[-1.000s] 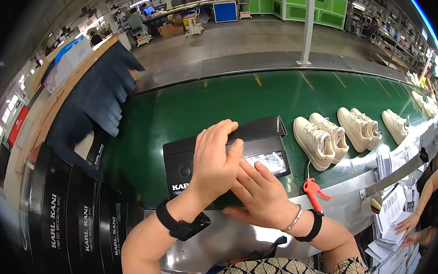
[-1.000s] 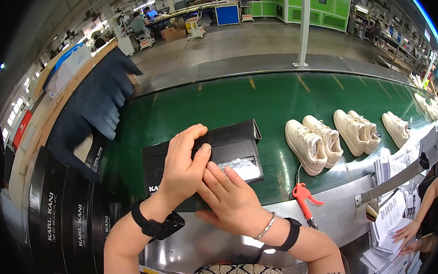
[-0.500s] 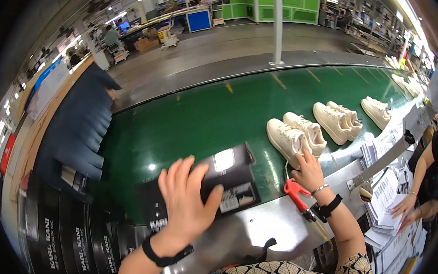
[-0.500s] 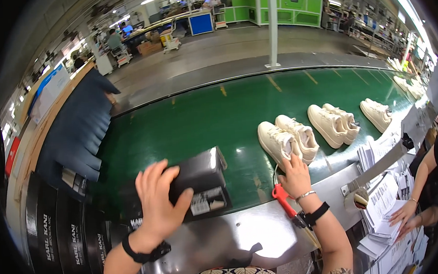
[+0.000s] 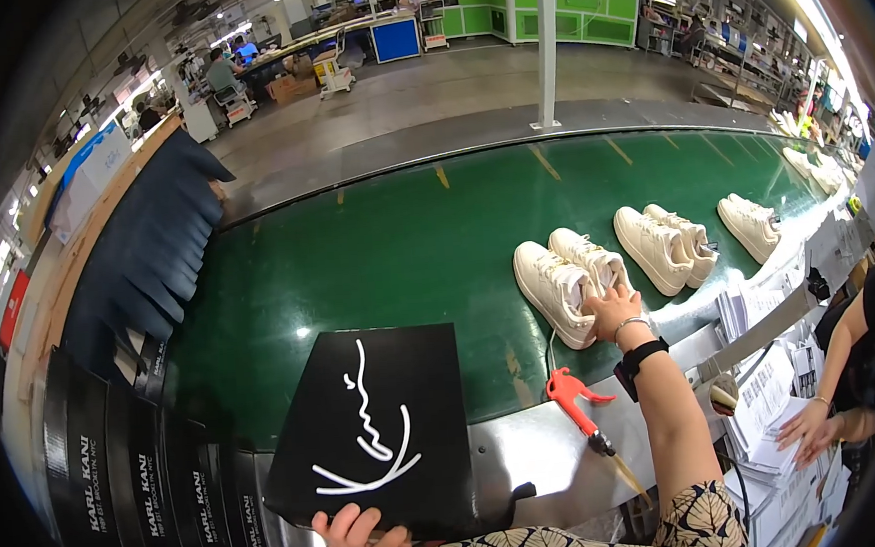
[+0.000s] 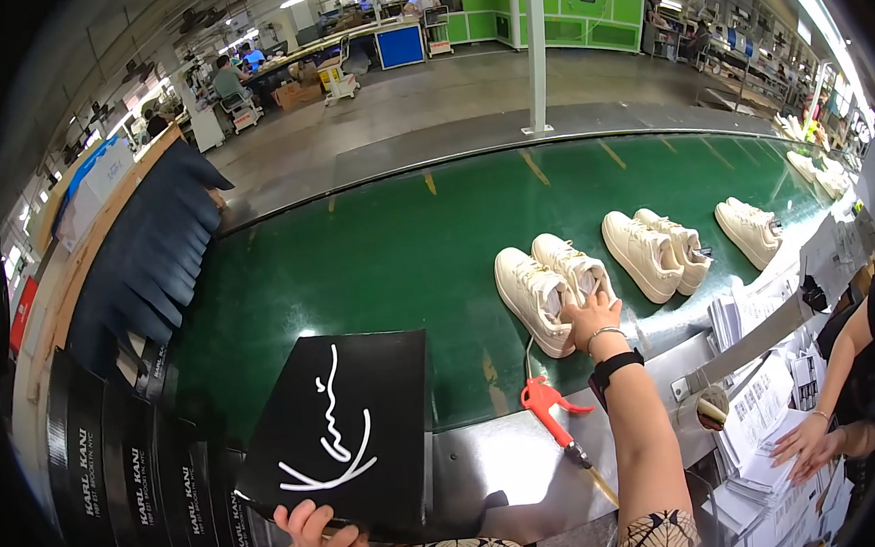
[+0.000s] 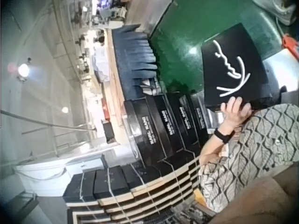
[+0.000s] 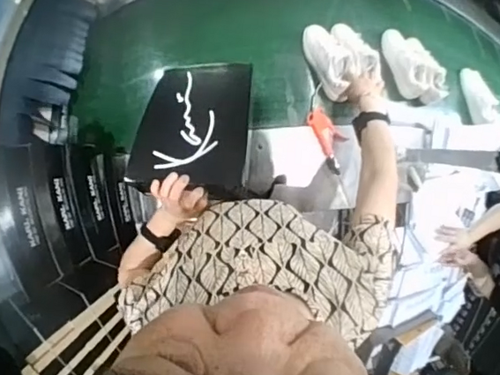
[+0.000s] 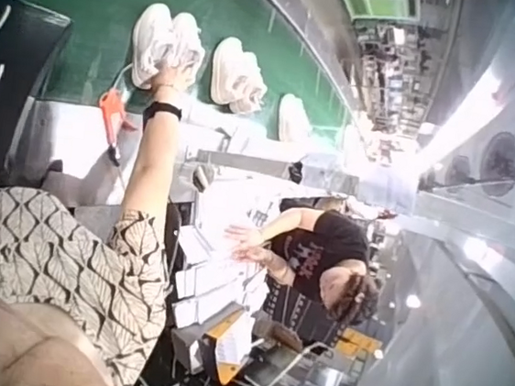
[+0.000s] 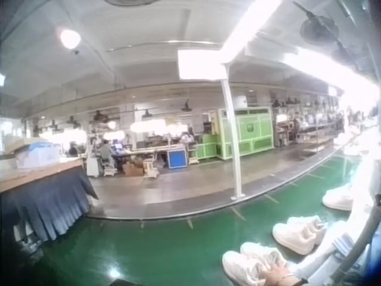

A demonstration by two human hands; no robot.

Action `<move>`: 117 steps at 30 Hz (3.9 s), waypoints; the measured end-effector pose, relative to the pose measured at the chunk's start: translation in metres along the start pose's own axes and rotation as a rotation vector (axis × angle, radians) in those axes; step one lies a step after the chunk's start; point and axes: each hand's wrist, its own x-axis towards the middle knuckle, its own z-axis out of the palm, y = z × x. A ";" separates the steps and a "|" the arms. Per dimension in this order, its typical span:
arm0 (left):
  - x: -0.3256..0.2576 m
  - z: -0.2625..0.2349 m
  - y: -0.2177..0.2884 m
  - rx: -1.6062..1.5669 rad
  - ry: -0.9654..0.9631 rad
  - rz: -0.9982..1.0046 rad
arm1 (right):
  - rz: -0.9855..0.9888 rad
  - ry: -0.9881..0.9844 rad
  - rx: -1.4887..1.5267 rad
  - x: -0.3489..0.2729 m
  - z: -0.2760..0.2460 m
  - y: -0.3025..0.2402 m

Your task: Sort and label shoe boxes on a conveyor belt in a shoe manufacturing facility.

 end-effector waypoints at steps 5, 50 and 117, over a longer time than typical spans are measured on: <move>-0.020 -0.001 0.007 -0.194 -0.212 -0.135 | 0.002 0.000 0.081 -0.002 -0.011 -0.009; 0.124 0.139 -0.069 -0.950 0.287 -1.050 | -0.716 0.553 0.369 -0.093 -0.087 -0.207; 0.075 0.119 0.068 -0.992 -0.385 -0.405 | -0.324 0.300 0.811 -0.216 -0.007 -0.113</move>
